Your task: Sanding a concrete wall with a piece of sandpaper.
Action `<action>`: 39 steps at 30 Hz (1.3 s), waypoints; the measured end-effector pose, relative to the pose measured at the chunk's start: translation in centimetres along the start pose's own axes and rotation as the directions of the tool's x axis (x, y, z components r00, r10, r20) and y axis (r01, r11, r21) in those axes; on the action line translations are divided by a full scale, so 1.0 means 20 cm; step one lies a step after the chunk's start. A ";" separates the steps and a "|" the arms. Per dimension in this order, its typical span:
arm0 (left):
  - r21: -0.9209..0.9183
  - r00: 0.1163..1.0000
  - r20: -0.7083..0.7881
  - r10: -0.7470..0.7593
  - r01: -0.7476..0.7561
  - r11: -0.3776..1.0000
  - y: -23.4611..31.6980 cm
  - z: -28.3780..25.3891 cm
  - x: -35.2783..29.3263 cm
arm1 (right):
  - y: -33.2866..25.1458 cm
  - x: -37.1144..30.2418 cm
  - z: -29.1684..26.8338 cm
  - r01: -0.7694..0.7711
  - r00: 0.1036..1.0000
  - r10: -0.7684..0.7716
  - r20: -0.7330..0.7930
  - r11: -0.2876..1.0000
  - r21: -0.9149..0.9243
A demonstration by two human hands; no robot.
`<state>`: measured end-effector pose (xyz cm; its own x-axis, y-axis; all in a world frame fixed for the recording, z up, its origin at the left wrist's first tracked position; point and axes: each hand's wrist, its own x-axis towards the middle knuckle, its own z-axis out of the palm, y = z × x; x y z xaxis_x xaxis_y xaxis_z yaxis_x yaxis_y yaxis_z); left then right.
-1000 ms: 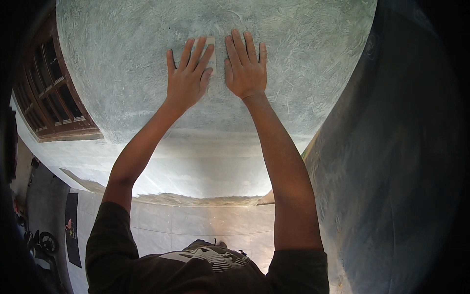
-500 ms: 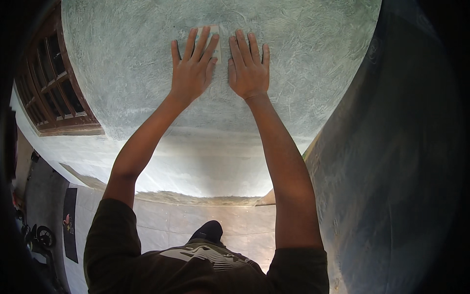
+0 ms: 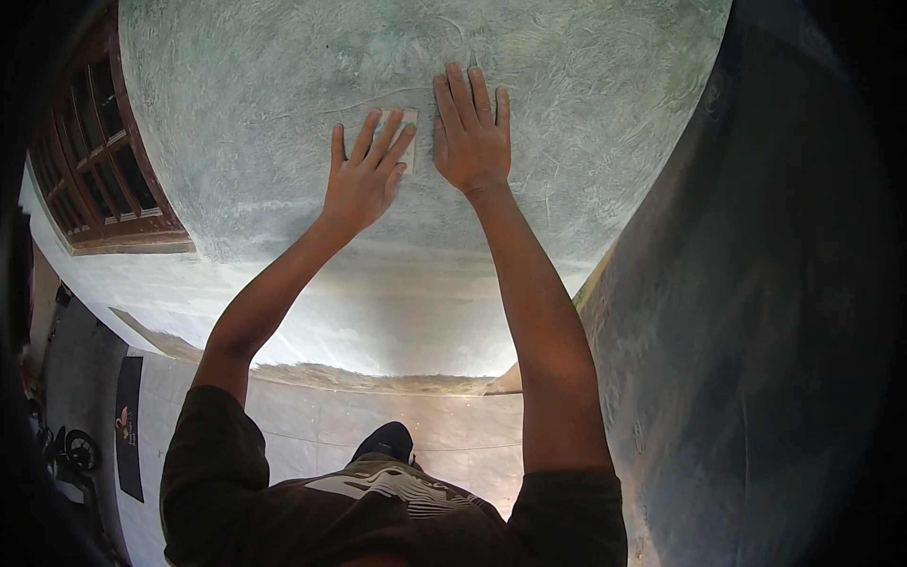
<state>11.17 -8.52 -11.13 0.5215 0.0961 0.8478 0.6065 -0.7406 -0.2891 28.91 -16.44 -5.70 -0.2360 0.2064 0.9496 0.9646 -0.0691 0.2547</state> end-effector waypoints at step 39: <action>-0.017 0.938 -0.330 -0.104 0.104 0.994 -0.17 -0.17 0.41 | -0.03 0.00 0.02 -0.008 1.000 0.008 -0.006 0.999 -0.051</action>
<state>11.22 -7.52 -1.69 0.2287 -0.0523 0.9721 0.6470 -0.7379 -0.1919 28.29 -15.99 -5.94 -0.2294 0.1999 0.9526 0.9591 -0.1201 0.2562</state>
